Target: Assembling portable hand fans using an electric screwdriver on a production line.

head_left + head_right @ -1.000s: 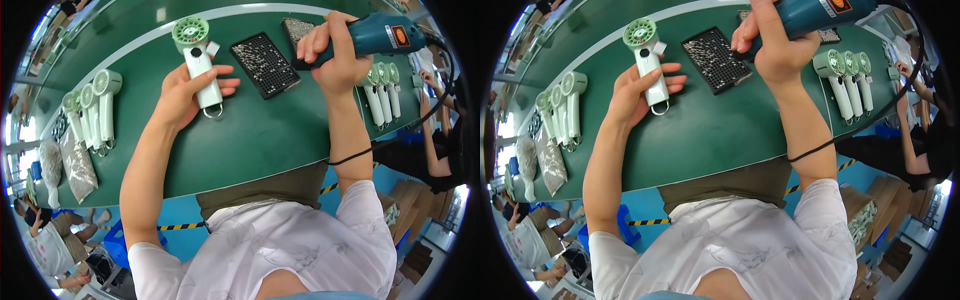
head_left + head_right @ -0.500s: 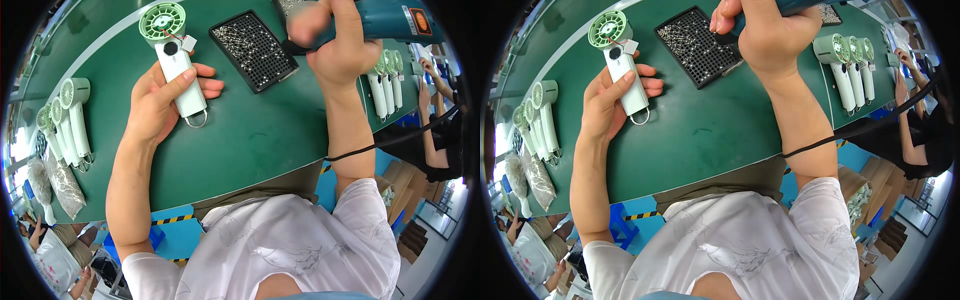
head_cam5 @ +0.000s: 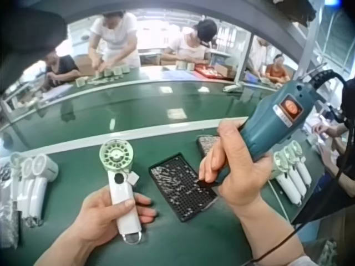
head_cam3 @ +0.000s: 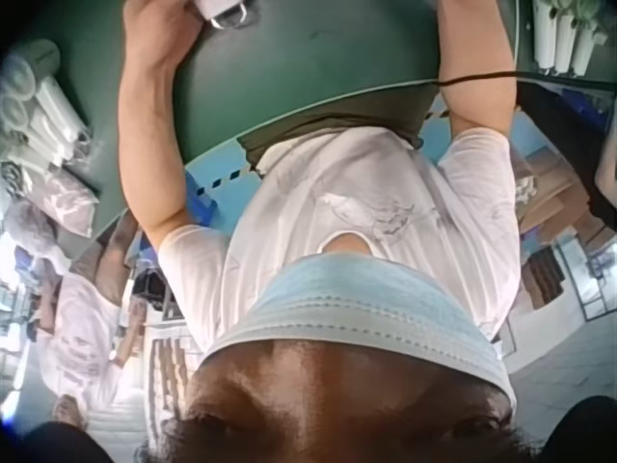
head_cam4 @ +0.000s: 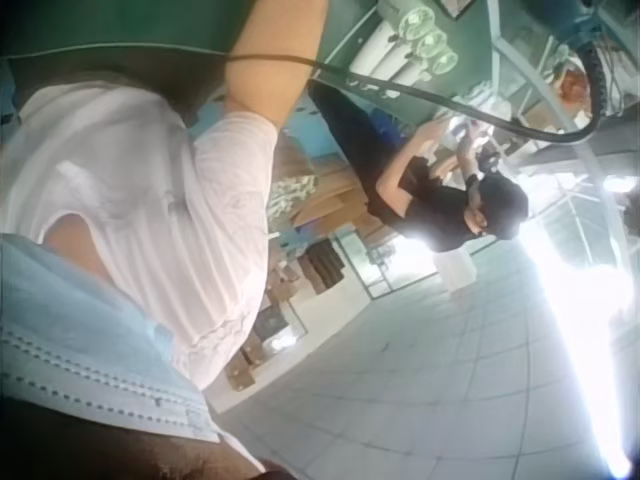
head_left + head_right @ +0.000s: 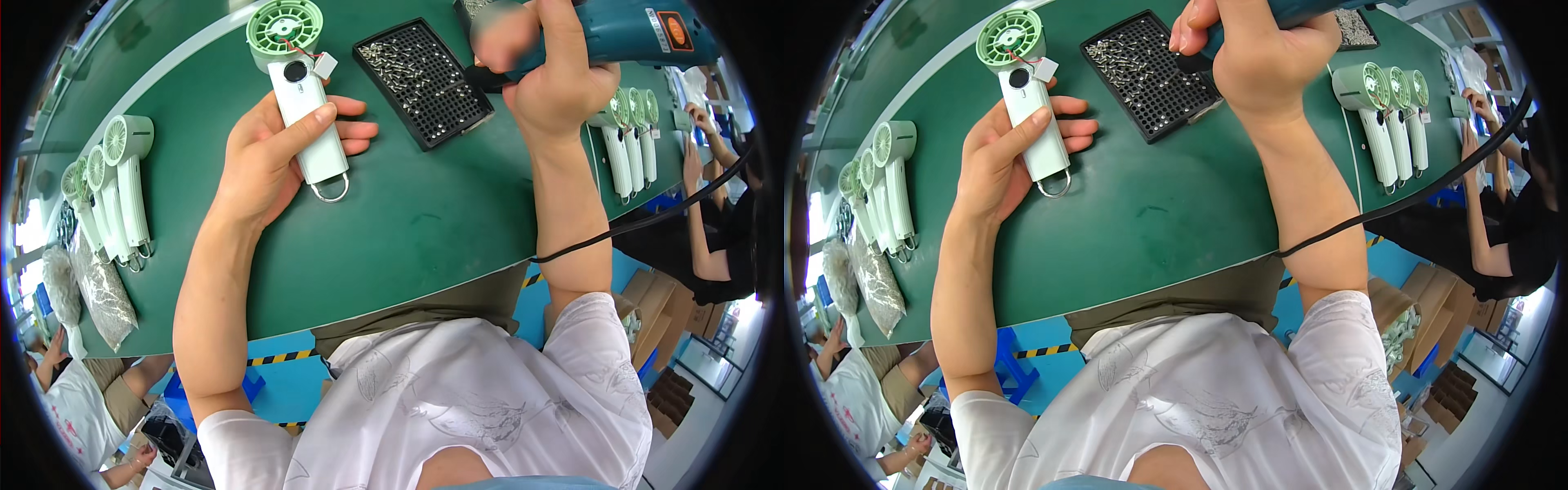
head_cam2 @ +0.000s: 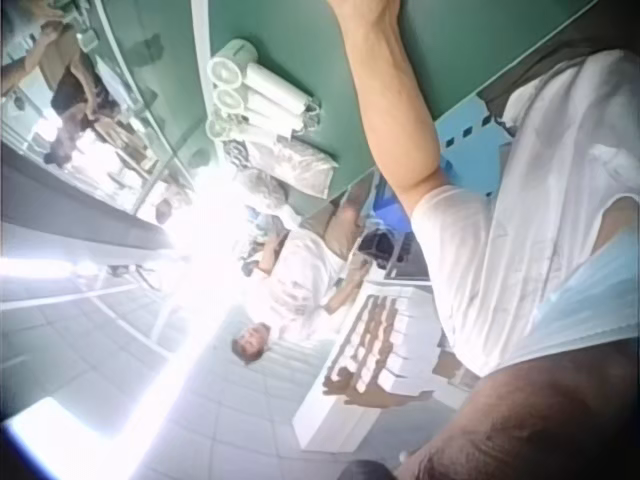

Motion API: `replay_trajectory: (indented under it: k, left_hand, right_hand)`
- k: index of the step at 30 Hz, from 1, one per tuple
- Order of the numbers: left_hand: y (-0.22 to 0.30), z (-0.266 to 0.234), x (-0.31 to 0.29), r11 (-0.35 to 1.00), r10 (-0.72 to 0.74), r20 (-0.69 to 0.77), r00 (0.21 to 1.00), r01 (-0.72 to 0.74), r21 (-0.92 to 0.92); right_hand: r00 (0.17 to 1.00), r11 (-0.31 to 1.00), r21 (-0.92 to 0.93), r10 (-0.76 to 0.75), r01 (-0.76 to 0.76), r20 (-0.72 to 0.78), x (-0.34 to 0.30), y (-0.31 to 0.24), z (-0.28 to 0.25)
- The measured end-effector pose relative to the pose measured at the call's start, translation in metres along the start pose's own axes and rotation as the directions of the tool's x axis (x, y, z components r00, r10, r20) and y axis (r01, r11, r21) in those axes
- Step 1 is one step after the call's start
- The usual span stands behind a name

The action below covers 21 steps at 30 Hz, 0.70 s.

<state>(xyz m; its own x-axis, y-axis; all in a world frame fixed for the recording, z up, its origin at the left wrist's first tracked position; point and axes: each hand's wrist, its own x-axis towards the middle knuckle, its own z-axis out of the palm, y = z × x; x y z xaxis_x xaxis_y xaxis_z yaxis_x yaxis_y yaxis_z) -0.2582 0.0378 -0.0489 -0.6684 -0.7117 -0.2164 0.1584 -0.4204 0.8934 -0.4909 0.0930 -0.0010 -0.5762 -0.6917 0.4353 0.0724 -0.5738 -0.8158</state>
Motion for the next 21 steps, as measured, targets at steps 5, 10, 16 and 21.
replay_trajectory:
  k: [5,10,16,21]
  left_hand:
    - [0.000,0.000,0.001,1.000,0.011,0.022,1.000,-0.010,-0.020]
    - [0.001,0.005,0.000,0.999,0.012,-0.013,1.000,-0.013,-0.052]
    - [0.000,0.002,-0.001,1.000,0.021,-0.037,0.999,-0.022,-0.008]
    - [0.008,0.005,-0.004,0.996,0.018,0.066,0.998,-0.012,-0.091]
  right_hand:
    - [1.000,1.000,-0.031,-0.001,0.000,-0.017,-0.001,-0.003,0.004]
    - [0.999,0.998,-0.061,0.029,-0.027,0.040,0.000,-0.003,0.007]
    - [0.993,0.960,-0.281,0.044,-0.011,0.114,0.005,0.000,0.020]
    - [0.992,0.969,-0.243,-0.013,0.043,0.124,0.009,0.014,0.012]
